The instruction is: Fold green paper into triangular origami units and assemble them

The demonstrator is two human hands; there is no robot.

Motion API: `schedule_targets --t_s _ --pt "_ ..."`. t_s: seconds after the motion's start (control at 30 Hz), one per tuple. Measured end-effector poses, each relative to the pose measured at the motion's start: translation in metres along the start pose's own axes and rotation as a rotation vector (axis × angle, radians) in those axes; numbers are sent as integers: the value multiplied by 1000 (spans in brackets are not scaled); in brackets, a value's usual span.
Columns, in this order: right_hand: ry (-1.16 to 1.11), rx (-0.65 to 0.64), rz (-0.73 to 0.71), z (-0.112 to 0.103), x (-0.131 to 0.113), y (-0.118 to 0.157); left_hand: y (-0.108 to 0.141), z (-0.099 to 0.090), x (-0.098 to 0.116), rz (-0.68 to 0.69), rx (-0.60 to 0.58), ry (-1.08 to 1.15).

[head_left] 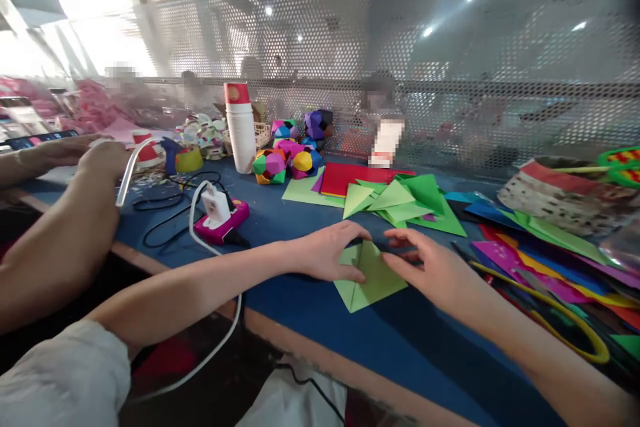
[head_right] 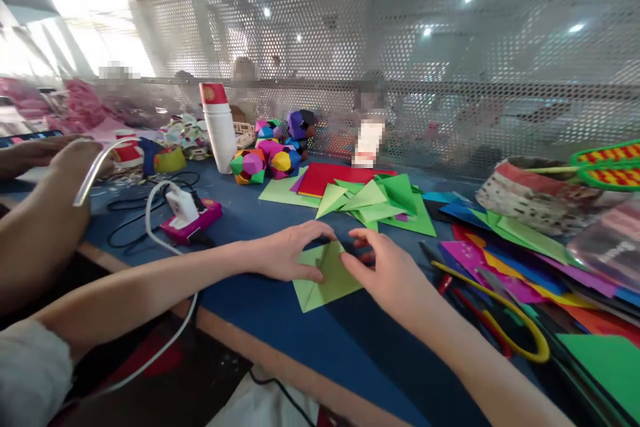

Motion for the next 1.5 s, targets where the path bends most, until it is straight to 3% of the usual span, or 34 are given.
schedule_targets --t_s 0.27,0.57,0.9,1.2,1.4,1.5 --pt "-320 -48 169 2 3 1 -1 1 5 -10 -13 -13" --pt "-371 -145 73 6 -2 0 -1 1 7 14 55 51" --pt "-420 67 -138 -6 -9 -4 -6 -3 -3 -120 258 268" --pt "-433 176 -177 -7 -10 -3 -5 -8 -11 -253 441 490" --pt "-432 264 -217 -12 -12 -1 -4 -15 -25 -328 599 750" --pt "-424 296 -246 -14 -16 1 -2 -18 -26 -382 622 901"
Point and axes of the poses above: each hand's wrist, its own y-axis away from the middle knuckle, its own z-axis out of the palm, x = y × z, the point moved 3 cm from there along -y, towards the middle knuckle, and after that the axes turned 1 degree about -x, right-handed, at the moved point
